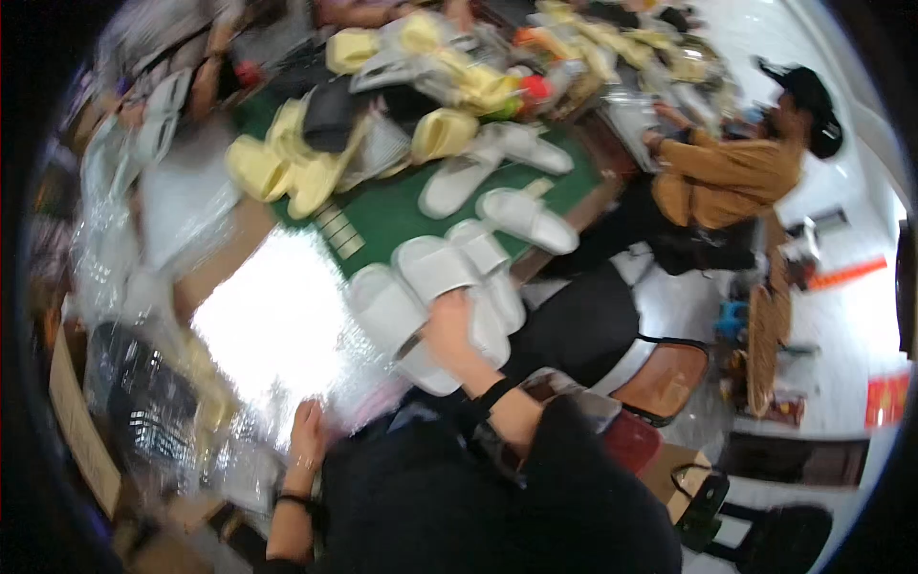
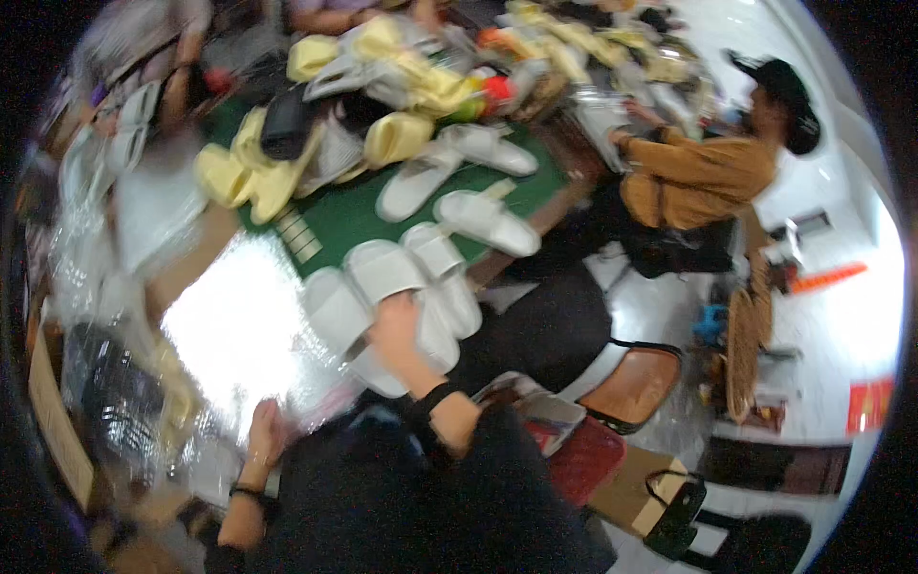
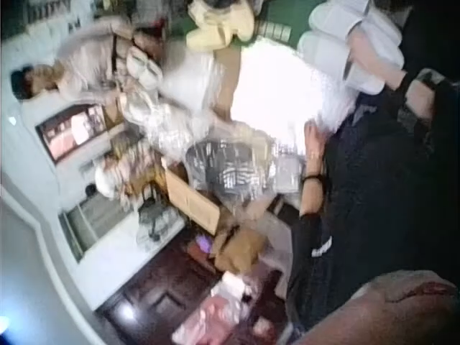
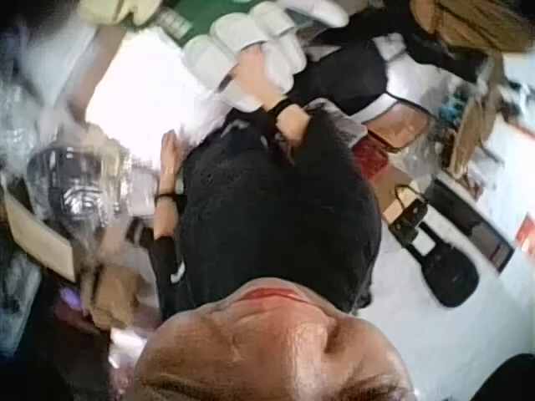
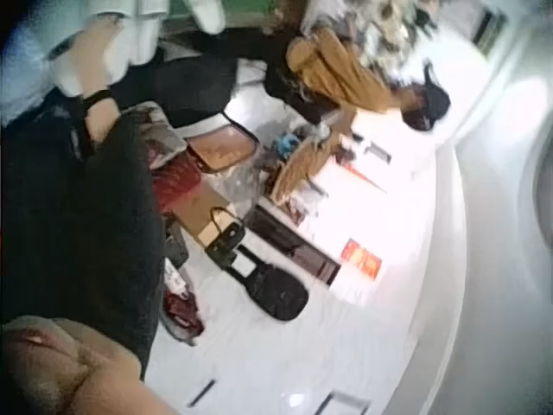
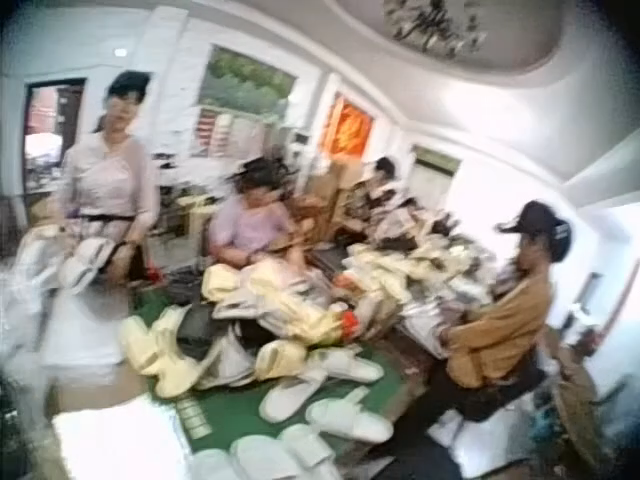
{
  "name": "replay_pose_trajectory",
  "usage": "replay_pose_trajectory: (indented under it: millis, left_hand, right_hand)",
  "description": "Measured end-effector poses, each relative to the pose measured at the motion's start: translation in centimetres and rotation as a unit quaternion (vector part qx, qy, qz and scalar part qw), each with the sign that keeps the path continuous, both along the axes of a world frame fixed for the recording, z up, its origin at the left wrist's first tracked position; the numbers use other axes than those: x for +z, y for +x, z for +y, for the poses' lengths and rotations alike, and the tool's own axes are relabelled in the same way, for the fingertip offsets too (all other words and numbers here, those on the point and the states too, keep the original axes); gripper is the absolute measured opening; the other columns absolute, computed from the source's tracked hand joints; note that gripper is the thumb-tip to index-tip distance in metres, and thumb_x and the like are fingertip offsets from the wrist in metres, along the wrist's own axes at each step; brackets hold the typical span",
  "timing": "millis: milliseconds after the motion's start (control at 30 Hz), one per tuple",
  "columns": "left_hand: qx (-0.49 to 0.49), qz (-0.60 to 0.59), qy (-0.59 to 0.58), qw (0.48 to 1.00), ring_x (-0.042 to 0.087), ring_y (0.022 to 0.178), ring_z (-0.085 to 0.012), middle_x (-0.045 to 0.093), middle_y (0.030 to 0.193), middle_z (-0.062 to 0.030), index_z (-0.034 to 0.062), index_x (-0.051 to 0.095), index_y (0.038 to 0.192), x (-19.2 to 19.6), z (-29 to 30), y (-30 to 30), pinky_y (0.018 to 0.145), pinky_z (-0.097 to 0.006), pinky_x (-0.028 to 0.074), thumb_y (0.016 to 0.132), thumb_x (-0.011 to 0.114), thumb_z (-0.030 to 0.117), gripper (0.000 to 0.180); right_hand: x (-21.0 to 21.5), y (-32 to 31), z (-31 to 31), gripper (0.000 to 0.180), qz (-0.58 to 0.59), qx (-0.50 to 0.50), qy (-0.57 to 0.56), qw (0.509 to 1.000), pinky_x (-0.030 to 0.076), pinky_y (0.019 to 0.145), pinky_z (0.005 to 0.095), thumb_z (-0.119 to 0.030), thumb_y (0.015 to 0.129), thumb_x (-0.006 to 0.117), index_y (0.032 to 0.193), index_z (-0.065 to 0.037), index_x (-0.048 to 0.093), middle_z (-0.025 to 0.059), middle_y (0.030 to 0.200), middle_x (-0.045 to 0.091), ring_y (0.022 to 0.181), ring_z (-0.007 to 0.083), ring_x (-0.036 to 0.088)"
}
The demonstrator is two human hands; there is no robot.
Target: Placing finished sandals/slides into individual plastic bags.
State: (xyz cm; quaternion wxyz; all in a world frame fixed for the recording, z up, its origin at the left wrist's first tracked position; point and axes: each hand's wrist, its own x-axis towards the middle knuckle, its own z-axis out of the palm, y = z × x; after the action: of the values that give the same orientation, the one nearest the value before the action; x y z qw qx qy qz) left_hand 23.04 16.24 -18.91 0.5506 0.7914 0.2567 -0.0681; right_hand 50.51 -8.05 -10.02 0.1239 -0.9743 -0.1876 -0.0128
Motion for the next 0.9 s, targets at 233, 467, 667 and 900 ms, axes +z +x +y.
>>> replay_pose_trajectory:
  millis: [233,467,667,900]
  left_hand:
    - [-0.294,0.032,0.36,0.885,0.023,0.13,-0.0316,0.029,0.14,-0.0095,0.0166,0.03,0.135,4.3,0.6,2.5,0.104,-0.045,0.023,0.081,0.052,0.015,0.058]
    - [-0.236,-0.044,0.306,0.921,0.025,0.128,-0.034,0.031,0.138,-0.0127,0.0087,0.035,0.132,4.7,1.8,5.0,0.104,-0.042,0.024,0.087,0.043,0.014,0.046]
    - [-0.189,-0.137,0.179,0.956,0.028,0.127,-0.037,0.032,0.137,-0.0172,0.0024,0.029,0.134,5.9,0.2,9.6,0.105,-0.04,0.023,0.088,0.041,0.01,0.048]
    - [-0.193,-0.183,0.134,0.955,0.028,0.127,-0.0369,0.033,0.137,-0.0169,0.0051,0.03,0.134,6.9,-1.7,11.7,0.105,-0.044,0.022,0.091,0.037,0.016,0.045]
  right_hand:
    - [-9.9,-0.6,-0.9,0.041,-0.064,-0.133,-0.013,0.989,0.028,0.093,0.047,-0.016,0.06,0.061,0.094,0.006,0.059,0.0194,0.11,0.051,0.109,0.0362,0.039]
    - [-6.8,-1.7,-7.4,0.038,0.195,-0.085,0.356,0.91,0.037,0.091,0.0408,-0.005,0.072,0.052,0.108,0.008,0.051,0.0214,0.11,0.053,0.106,0.0331,0.049]
    - [5.5,-9.7,-10.4,0.032,0.436,0.003,0.34,0.833,0.04,0.089,0.0328,-0.007,0.073,0.062,0.104,0.002,0.058,0.0137,0.106,0.059,0.101,0.0222,0.054]
    - [5.3,-12.6,-5.6,0.033,0.259,0.174,0.169,0.935,0.024,0.1,0.0436,-0.014,0.073,0.056,0.105,-0.004,0.059,0.019,0.115,0.053,0.11,0.0377,0.045]
